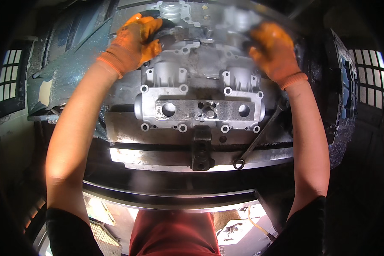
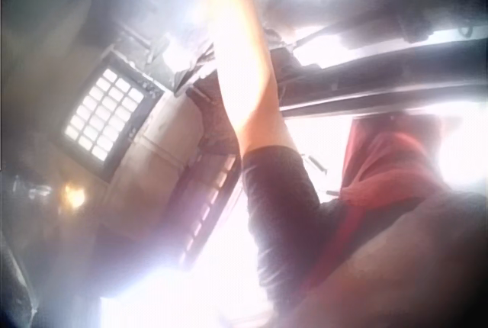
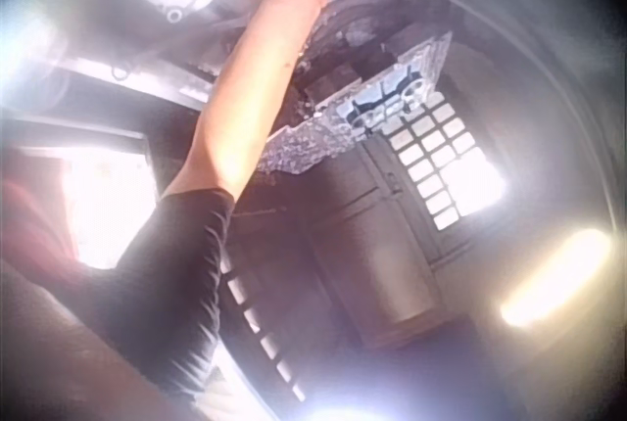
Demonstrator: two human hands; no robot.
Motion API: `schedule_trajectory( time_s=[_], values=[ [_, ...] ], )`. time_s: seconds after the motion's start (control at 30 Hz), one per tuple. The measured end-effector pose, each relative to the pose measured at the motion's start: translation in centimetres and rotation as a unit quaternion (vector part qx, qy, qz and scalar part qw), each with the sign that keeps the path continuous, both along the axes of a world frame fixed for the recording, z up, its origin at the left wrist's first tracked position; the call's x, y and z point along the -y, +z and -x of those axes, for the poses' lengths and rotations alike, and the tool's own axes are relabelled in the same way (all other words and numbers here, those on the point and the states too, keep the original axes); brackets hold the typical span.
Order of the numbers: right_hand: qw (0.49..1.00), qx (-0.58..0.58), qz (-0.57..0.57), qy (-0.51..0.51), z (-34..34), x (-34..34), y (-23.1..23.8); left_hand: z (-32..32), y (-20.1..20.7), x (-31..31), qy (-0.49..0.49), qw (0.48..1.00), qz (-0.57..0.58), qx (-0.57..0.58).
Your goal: The person positions metal components into a machine fixture, secures them with a wrench, and measures the parts using a dial indicator gauge.
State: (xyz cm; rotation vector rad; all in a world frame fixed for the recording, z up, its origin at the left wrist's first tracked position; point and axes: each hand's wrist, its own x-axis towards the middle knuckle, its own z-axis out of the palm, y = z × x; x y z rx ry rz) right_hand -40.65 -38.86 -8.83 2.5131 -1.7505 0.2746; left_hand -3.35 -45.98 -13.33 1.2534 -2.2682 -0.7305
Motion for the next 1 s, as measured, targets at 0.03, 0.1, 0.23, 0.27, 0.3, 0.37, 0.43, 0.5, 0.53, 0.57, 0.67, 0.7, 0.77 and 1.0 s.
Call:
schedule_trajectory(
  time_s=[0.03, 0.1, 0.23, 0.27, 0.3, 0.37, 0.43, 0.5, 0.53, 0.57, 0.67, 0.7, 0.77, 1.0],
  values=[
    [1.0, -0.005, 0.003, 0.013, 0.0, 0.1, 0.2, 0.4, -0.3, 0.2, -0.033, 0.998, 0.008, -0.048],
    [0.997, -0.002, 0.063, 0.032, -0.7, 0.2, 0.4, -0.3, -0.4, 0.3, -0.05, 0.997, 0.052, 0.001],
    [0.999, -0.022, 0.025, 0.01, 0.3, -0.1, 0.3, 1.6, 2.7, -0.5, -0.068, 0.974, 0.097, 0.192],
    [0.999, -0.04, 0.022, 0.015, 0.1, -0.1, 0.9, -0.1, 0.5, -0.3, -0.042, 0.992, 0.048, 0.106],
    [1.0, -0.016, 0.006, 0.014, -0.8, 0.0, 1.7, -2.2, -2.2, 0.3, -0.016, 1.0, -0.003, 0.018],
    [0.991, 0.123, -0.027, -0.049, -0.6, -0.2, 4.1, -2.2, -2.8, 1.1, -0.017, 0.997, 0.006, -0.073],
    [0.936, 0.313, 0.031, -0.158, 2.3, -1.8, 5.0, -2.3, 0.0, -0.9, 0.02, 0.992, 0.07, -0.103],
    [0.871, 0.414, 0.08, -0.254, 4.6, -4.3, 6.0, -4.1, 2.9, -2.7, 0.079, 0.981, 0.063, -0.168],
    [0.864, 0.395, 0.091, -0.298, 5.3, -5.9, 6.1, -5.1, 4.0, -3.9, 0.086, 0.974, 0.055, -0.203],
    [0.876, 0.357, 0.079, -0.314, 6.1, -7.9, 5.9, -6.0, 3.5, -5.9, 0.121, 0.967, 0.044, -0.221],
    [0.876, 0.32, 0.033, -0.36, 5.0, -13.0, 5.2, -11.0, 0.1, -12.7, 0.255, 0.959, 0.047, -0.116],
    [0.866, 0.329, 0.027, -0.376, 4.5, -14.7, 4.7, -12.0, -1.7, -15.5, 0.285, 0.945, 0.014, -0.16],
    [0.832, 0.391, 0.005, -0.393, 2.9, -17.6, 3.6, -12.1, -3.7, -20.6, 0.328, 0.928, -0.031, -0.173],
    [0.835, 0.448, -0.054, -0.316, -5.3, -21.4, 4.4, -7.4, -4.7, -25.3, 0.327, 0.924, 0.003, -0.197]
  ],
)
